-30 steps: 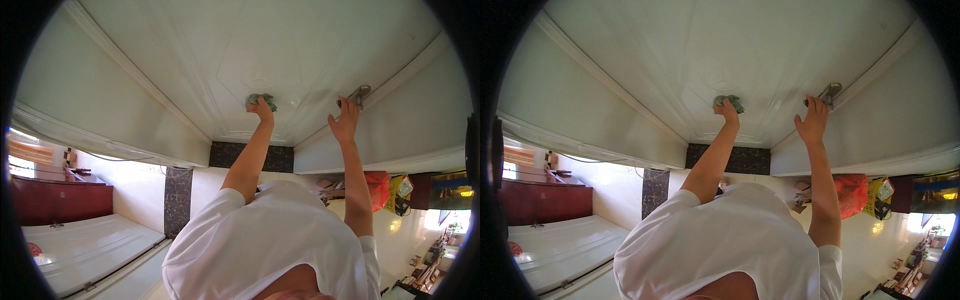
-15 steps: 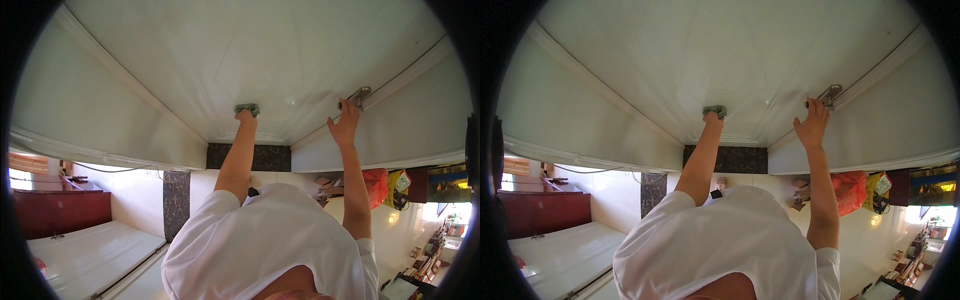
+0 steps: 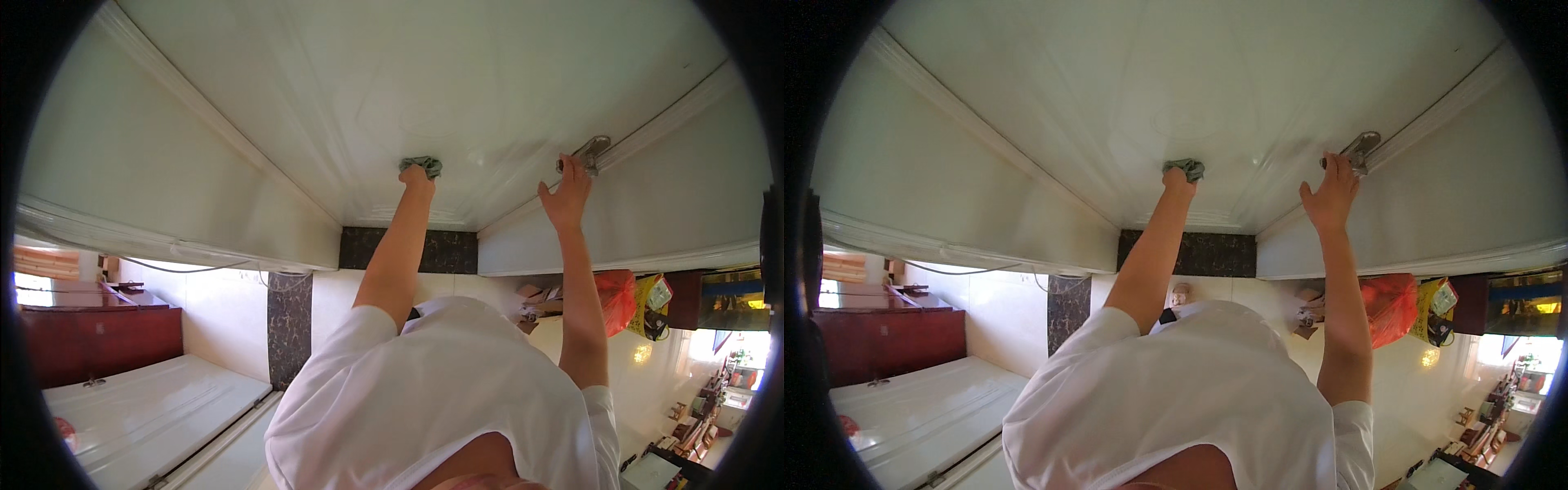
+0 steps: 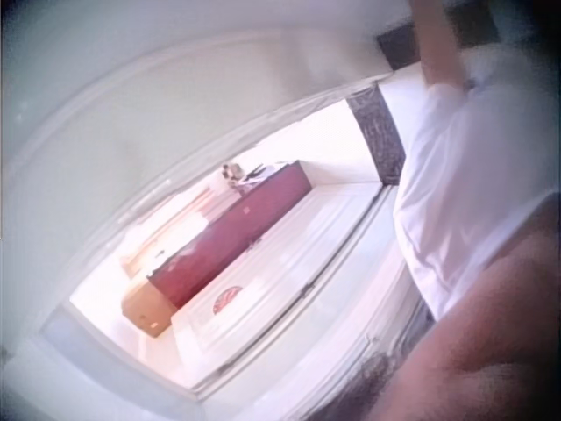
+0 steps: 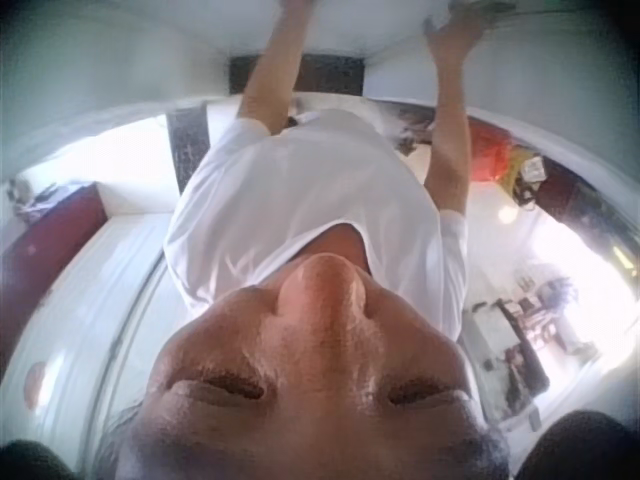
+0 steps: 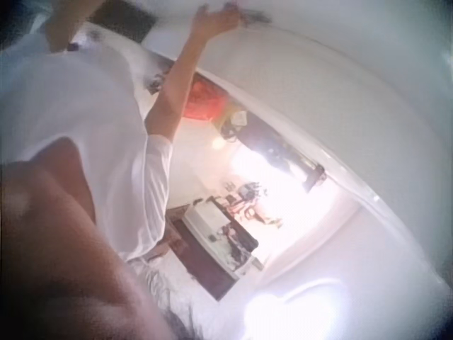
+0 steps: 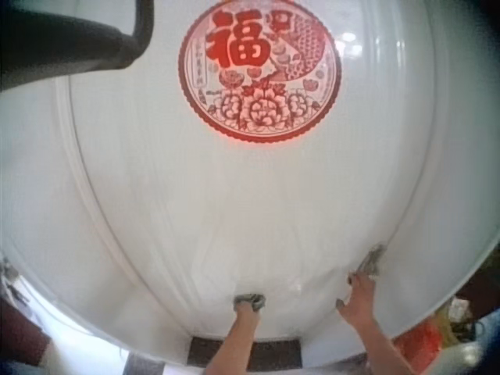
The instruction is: The person wipes a wooden table and a chair with a cloth, then moves to a white door and wipes its surface, handle, and frame. The person also wipes a glass panel on the door. The cleaning is done methodically, covering different sections of the surfaces.
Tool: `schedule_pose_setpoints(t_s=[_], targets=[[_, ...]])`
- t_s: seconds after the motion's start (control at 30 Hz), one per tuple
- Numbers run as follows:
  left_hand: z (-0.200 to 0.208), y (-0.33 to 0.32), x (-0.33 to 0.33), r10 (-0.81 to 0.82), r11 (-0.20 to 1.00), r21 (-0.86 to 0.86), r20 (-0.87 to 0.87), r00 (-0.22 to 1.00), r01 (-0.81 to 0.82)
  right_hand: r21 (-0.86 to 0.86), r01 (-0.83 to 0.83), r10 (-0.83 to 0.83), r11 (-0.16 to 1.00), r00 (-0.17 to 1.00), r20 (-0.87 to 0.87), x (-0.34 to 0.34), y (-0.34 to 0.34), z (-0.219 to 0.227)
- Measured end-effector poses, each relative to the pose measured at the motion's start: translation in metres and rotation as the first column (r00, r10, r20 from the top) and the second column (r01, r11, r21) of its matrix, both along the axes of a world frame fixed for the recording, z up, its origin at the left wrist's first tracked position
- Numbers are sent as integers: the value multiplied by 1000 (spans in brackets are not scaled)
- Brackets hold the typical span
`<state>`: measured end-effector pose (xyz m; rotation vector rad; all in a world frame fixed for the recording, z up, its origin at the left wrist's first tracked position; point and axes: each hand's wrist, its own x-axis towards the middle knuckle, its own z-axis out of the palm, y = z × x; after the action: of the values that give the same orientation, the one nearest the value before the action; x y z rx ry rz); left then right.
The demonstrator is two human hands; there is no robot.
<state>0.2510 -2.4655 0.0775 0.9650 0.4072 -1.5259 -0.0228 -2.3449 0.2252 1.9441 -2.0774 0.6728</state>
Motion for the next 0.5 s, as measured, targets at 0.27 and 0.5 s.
schedule_pose_setpoints(t_s=[0.27,0.5], targets=[[26,-10,-16,2,999,37,278,961,-13,17,6,-6,1000,1000,26,8,-1,-1],[17,-4,-7,-4,1000,21,88,996,2,56,28,-29,998,999,28,2,1,-1]])
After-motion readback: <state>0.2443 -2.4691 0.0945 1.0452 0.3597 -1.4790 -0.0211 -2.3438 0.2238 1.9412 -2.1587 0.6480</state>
